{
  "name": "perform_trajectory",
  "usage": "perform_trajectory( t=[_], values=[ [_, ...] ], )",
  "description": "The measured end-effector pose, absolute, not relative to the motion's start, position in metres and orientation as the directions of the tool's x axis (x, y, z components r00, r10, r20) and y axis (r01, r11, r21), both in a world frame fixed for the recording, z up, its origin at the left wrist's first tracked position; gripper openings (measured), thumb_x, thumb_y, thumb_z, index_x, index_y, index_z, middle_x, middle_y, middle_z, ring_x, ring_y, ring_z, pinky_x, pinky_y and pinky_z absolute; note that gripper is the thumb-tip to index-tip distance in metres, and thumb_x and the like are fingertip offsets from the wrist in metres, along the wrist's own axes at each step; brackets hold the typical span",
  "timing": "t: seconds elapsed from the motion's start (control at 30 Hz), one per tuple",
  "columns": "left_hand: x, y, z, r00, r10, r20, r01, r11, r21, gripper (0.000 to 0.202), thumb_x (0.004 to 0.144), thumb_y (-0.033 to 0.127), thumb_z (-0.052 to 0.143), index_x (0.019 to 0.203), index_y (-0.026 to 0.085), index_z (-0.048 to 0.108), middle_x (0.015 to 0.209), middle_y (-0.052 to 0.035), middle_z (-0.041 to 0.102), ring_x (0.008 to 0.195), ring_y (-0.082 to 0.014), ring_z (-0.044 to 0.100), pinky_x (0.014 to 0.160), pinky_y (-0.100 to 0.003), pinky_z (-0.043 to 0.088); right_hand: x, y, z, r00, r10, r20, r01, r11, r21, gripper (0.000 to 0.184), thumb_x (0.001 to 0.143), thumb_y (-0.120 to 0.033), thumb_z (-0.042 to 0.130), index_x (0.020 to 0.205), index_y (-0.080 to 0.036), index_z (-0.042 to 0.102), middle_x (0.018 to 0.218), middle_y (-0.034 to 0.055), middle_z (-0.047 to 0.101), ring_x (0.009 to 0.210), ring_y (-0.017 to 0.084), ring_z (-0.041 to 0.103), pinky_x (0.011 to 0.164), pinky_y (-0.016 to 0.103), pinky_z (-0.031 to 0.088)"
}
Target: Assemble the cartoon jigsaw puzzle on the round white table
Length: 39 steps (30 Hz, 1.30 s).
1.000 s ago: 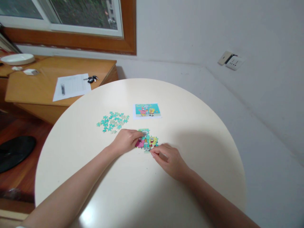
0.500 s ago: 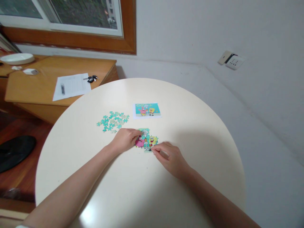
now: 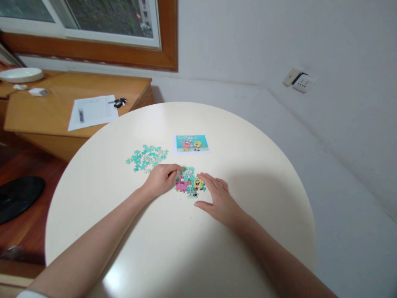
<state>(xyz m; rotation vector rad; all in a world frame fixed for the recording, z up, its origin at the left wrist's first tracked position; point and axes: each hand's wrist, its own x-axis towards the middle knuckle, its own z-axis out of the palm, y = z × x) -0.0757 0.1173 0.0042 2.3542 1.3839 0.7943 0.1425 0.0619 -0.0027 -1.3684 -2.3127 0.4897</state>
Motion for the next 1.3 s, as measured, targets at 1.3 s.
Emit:
perform_trajectory(
  t=[1.3],
  values=[
    [-0.067, 0.120, 0.015, -0.046, 0.991, -0.122, -0.056, 0.120, 0.991, 0.011, 0.072, 0.019, 0.054, 0.076, 0.012, 0.063, 0.040, 0.0090, 0.030, 0.036, -0.0050, 0.024, 0.040, -0.018, 0.018, 0.158, 0.069, -0.006, -0.202, 0.918, 0.341, 0.907, 0.306, -0.288, 0.037, 0.072, -0.015, 0.052, 0.107, -0.025, 0.056, 0.102, 0.0049, 0.067, 0.107, 0.022, 0.053, 0.095, 0.040, 0.020]
  ],
)
